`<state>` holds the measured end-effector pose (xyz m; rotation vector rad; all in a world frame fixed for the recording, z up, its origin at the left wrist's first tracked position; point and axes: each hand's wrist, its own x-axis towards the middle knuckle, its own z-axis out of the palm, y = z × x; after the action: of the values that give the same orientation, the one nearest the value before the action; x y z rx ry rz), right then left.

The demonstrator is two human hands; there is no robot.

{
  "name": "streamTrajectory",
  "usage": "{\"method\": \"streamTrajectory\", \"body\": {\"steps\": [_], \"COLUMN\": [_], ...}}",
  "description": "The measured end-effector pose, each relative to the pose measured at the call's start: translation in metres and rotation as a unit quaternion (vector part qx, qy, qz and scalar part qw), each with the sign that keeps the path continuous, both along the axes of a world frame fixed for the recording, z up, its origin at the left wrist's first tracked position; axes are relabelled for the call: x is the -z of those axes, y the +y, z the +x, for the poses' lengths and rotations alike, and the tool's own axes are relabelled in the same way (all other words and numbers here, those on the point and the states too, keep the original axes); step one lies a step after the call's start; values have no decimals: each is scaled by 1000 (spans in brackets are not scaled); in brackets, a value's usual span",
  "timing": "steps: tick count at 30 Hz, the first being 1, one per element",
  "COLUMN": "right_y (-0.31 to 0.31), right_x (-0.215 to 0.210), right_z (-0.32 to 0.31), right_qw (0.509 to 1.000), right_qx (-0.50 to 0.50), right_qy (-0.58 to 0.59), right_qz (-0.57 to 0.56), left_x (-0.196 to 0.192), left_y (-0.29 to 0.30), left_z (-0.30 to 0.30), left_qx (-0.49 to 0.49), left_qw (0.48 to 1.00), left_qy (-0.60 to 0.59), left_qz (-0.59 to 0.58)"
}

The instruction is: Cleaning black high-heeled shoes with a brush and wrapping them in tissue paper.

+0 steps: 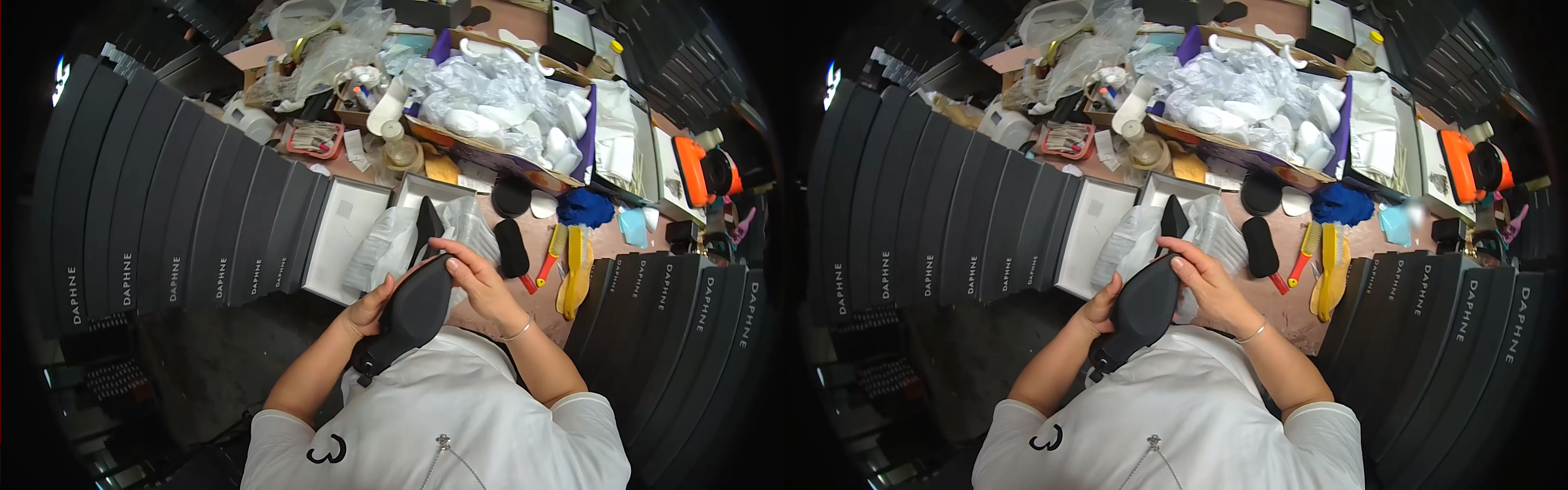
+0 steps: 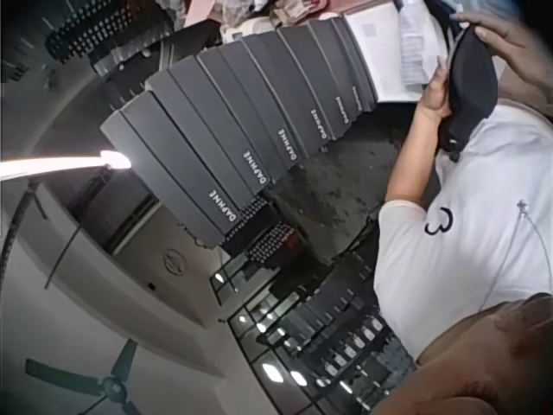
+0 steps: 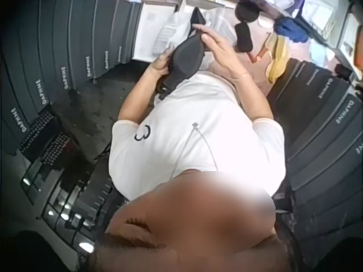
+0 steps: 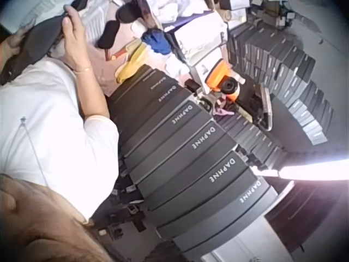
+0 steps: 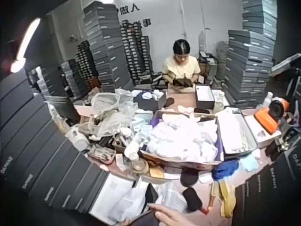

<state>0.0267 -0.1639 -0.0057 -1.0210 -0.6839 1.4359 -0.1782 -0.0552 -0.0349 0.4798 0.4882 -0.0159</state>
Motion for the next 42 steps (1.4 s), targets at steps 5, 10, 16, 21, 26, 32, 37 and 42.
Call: {"method": "streamTrajectory", "body": {"steps": [5,10,16,21,26,32,37,42], "right_y": [-5,-30,-102,-61,27,126,218,317], "right_x": [7,53,92,86,76,43,86,164], "right_z": [-20,-20,79,89,81,53,-5,-34], "right_qw": [994,976,901,918,950,908,830,922], "right_qx": [-33,160,311,319,217,54,-1,6], "right_qy": [77,-146,-242,-183,-216,-415,-529,-373], "right_qz": [-71,-27,-180,-151,-64,35,176,-105], "left_x": [-27,9,-14,7,-6,7,14,27], "left_y": [1,-14,14,-4,2,7,15,26], "left_z": [25,26,21,26,29,17,8,-18], "left_qx": [59,87,-8,-16,-77,-123,-139,-156], "left_qw": [995,989,988,987,982,977,975,970], "left_qy": [34,53,152,101,114,94,68,54], "left_qz": [-75,-103,-37,-123,-127,-143,-159,-178]}}
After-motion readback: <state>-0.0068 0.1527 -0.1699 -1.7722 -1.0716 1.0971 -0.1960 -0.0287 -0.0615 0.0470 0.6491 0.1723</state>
